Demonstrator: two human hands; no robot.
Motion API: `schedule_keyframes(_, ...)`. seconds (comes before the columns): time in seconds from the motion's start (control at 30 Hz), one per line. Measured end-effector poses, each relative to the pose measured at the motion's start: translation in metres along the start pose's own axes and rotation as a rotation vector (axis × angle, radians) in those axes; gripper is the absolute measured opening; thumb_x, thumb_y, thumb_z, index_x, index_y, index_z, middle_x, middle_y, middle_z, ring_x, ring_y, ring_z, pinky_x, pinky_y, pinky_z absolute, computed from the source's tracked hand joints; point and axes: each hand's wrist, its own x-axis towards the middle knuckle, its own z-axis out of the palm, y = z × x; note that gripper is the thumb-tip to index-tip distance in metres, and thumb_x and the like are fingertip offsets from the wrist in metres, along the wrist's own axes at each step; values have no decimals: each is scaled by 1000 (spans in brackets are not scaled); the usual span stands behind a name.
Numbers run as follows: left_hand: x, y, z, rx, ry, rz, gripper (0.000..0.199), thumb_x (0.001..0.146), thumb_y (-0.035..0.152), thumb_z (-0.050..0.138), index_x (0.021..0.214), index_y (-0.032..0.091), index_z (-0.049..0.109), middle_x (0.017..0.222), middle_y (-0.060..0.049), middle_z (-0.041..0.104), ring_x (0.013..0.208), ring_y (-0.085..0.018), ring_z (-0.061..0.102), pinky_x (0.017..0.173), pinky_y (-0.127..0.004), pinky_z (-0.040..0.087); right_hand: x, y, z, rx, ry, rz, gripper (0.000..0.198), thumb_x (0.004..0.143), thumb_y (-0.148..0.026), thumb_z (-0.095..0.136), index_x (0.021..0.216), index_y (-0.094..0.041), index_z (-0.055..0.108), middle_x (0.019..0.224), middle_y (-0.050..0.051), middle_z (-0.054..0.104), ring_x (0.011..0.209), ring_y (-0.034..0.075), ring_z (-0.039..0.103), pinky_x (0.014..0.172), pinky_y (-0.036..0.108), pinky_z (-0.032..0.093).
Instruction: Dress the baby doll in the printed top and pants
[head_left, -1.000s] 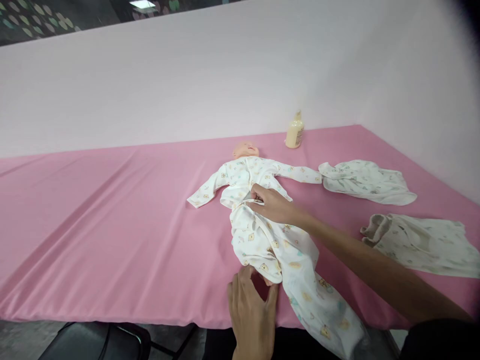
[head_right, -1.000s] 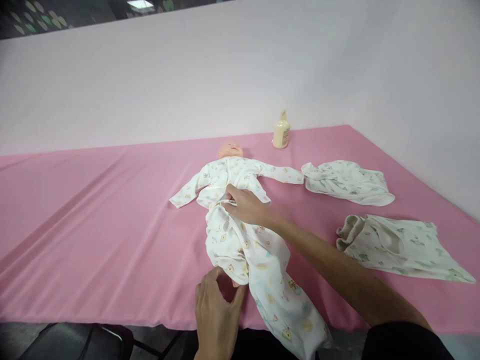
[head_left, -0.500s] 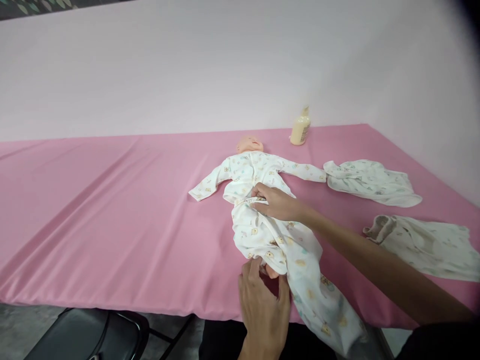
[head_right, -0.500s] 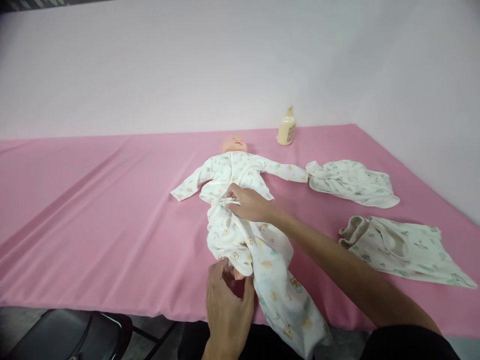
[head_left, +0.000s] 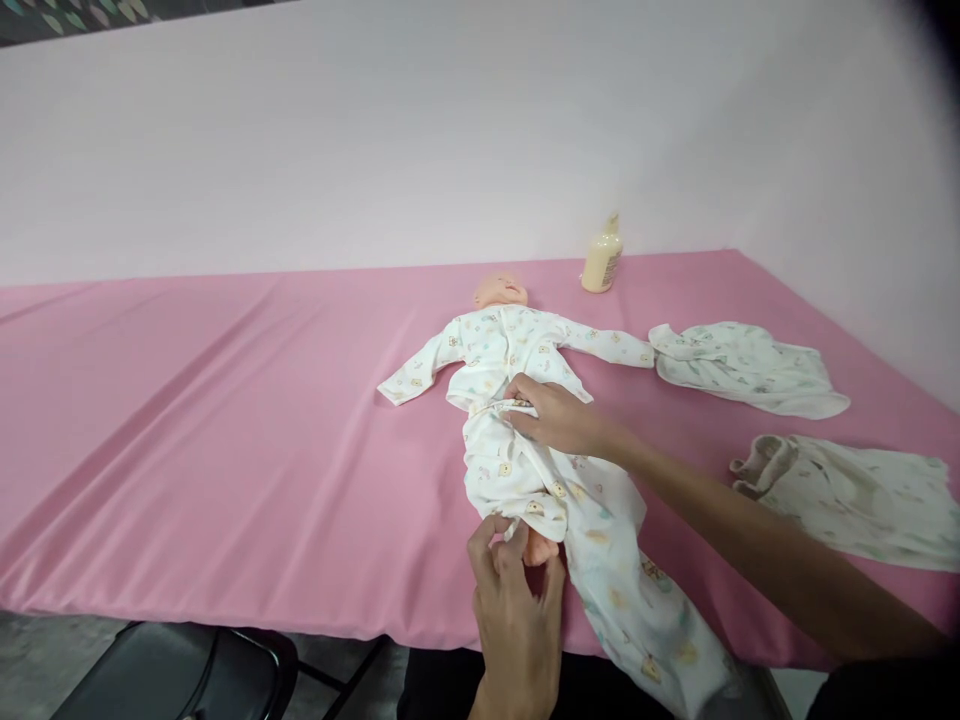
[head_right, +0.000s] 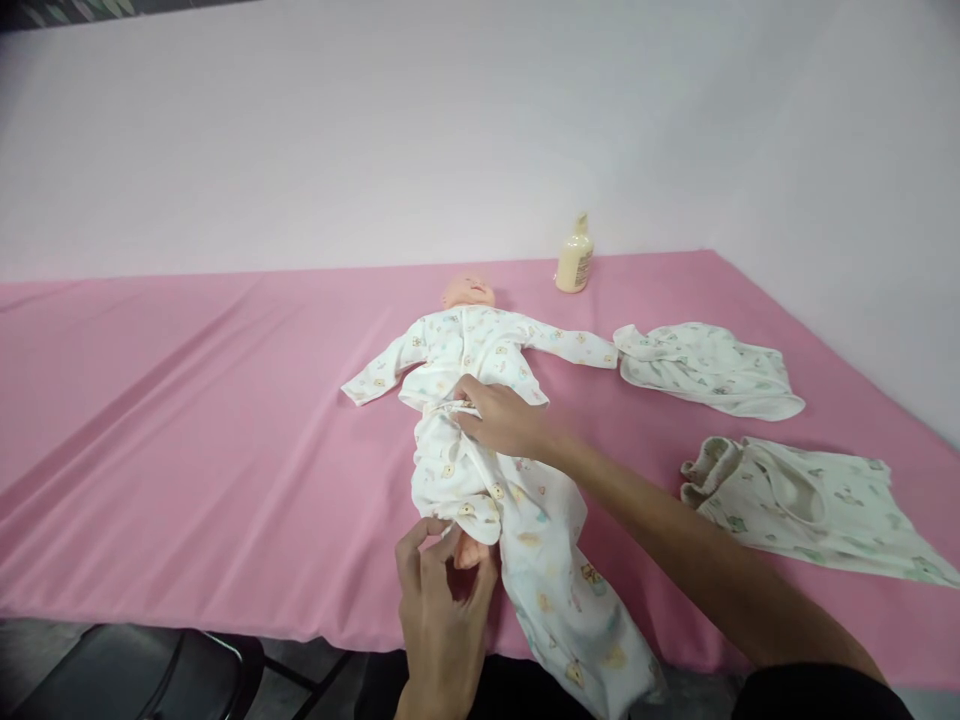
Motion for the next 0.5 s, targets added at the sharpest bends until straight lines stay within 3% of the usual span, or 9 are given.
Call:
schedule_keyframes(0.13, -2, -3, -4, -44, 120, 94, 26, 86, 10, 61, 109, 20, 57, 116, -10, 52, 90, -15, 64, 66, -24, 56, 3, -2, 0, -168, 42, -46, 10, 96, -31, 45, 92, -23, 48, 92, 2, 66, 85, 20, 58, 69, 29, 35)
schedule_keyframes(0.27, -3, -6, -7, -72, 108, 96, 24, 85, 8, 62, 106, 19, 58, 118, -9, 50, 87, -13, 63, 66, -23, 56, 17, -1, -1, -413, 123, -126, 10, 98, -25, 41, 95, -21, 50, 96, 5, 69, 84, 22, 61, 68, 31, 32)
schedule_keyframes(0.5, -3, -9, -7, -56, 118, 156, 25, 84, 1, 61, 103, 18, 55, 114, -8, 47, 82, -9, 60, 65, -20, 55, 41, -2, -3, -677, 264, -80, 18, 95, -16, 38, 99, -19, 55, 95, 12, 68, 87, 27, 60, 70, 35, 35)
